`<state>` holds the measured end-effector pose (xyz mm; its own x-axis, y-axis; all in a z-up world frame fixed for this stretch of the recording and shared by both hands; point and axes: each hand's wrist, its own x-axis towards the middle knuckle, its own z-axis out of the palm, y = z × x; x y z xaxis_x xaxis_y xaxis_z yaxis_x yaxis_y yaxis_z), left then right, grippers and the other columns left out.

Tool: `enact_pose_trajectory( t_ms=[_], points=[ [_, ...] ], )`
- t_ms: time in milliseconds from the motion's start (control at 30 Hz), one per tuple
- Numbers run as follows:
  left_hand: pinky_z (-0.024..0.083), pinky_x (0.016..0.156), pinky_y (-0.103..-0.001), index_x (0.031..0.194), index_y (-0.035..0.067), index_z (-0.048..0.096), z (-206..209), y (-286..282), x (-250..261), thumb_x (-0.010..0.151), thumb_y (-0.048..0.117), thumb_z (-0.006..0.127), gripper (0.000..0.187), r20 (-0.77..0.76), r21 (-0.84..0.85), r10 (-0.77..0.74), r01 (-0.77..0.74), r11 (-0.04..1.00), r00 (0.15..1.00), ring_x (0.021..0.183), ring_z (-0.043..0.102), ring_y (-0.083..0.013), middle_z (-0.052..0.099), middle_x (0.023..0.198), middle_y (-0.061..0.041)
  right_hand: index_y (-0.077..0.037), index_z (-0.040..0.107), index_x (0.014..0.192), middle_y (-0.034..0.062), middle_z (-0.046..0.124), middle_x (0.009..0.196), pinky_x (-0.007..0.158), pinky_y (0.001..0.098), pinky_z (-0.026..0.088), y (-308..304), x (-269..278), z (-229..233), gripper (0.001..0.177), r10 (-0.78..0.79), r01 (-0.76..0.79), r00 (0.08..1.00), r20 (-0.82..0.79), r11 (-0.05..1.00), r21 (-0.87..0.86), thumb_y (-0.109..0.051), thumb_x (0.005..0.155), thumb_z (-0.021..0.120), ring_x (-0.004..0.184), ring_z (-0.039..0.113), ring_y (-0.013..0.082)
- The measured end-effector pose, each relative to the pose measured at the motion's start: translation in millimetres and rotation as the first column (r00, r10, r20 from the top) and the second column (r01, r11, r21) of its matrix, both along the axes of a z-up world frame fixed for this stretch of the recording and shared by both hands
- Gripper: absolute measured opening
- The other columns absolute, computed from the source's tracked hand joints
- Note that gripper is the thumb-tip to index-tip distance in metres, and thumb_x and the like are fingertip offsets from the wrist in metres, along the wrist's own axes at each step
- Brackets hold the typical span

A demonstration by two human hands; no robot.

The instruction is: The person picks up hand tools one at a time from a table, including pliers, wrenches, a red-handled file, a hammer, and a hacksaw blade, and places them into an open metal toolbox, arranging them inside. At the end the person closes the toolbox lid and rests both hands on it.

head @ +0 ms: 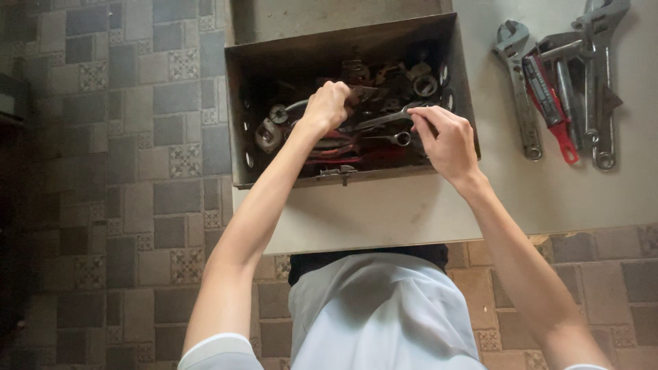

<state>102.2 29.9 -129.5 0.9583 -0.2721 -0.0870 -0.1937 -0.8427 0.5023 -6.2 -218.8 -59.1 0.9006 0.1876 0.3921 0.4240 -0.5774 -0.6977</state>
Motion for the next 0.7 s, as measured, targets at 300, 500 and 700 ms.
enact_pose_trajectory(
  t_ms=[300, 500, 700],
  points=[
    [0.058, 0.075, -0.053, 0.091, 0.002, 0.067, -32, -8, -5, 0.092, 0.0, 0.059, 0.009, 0.243, 0.108, -0.043, 0.017, 0.994, 0.969, 0.09, 0.07, -0.0434, 0.071, 0.099, -0.024, 0.001, 0.073, 0.114, 0.0125, 0.075, 0.096, 0.072, 0.0321, 0.056, 0, 0, 3, 0.015, 0.007, -0.007, 1.0, -0.003, 1.0, -0.016, -0.007, 0.104, 0.066, 0.083, 0.074, 0.0215],
    [0.058, 0.074, -0.049, 0.102, 0.006, 0.069, 12, -2, -24, 0.087, 0.005, 0.064, 0.016, 0.323, -0.033, 0.03, -0.02, 0.999, 0.946, 0.097, 0.07, -0.0365, 0.074, 0.1, -0.015, 0.001, 0.073, 0.113, 0.0141, 0.075, 0.098, 0.073, 0.0335, 0.056, 1, -1, 3, 0.015, 0.0, 0.001, 1.0, 0.008, 1.0, -0.029, -0.007, 0.103, 0.066, 0.083, 0.074, 0.0236],
    [0.058, 0.076, -0.045, 0.104, 0.013, 0.073, 65, 10, -67, 0.093, 0.023, 0.069, 0.016, 0.264, -0.32, 0.216, -0.126, 0.939, 0.94, 0.091, 0.073, -0.0316, 0.076, 0.096, -0.01, 0.001, 0.073, 0.11, 0.0174, 0.075, 0.104, 0.079, 0.0382, 0.056, 1, 2, -3, 0.015, 0.0, 0.005, 0.998, 0.067, 0.997, -0.079, -0.009, 0.1, 0.067, 0.092, 0.073, 0.0322]
  ],
)
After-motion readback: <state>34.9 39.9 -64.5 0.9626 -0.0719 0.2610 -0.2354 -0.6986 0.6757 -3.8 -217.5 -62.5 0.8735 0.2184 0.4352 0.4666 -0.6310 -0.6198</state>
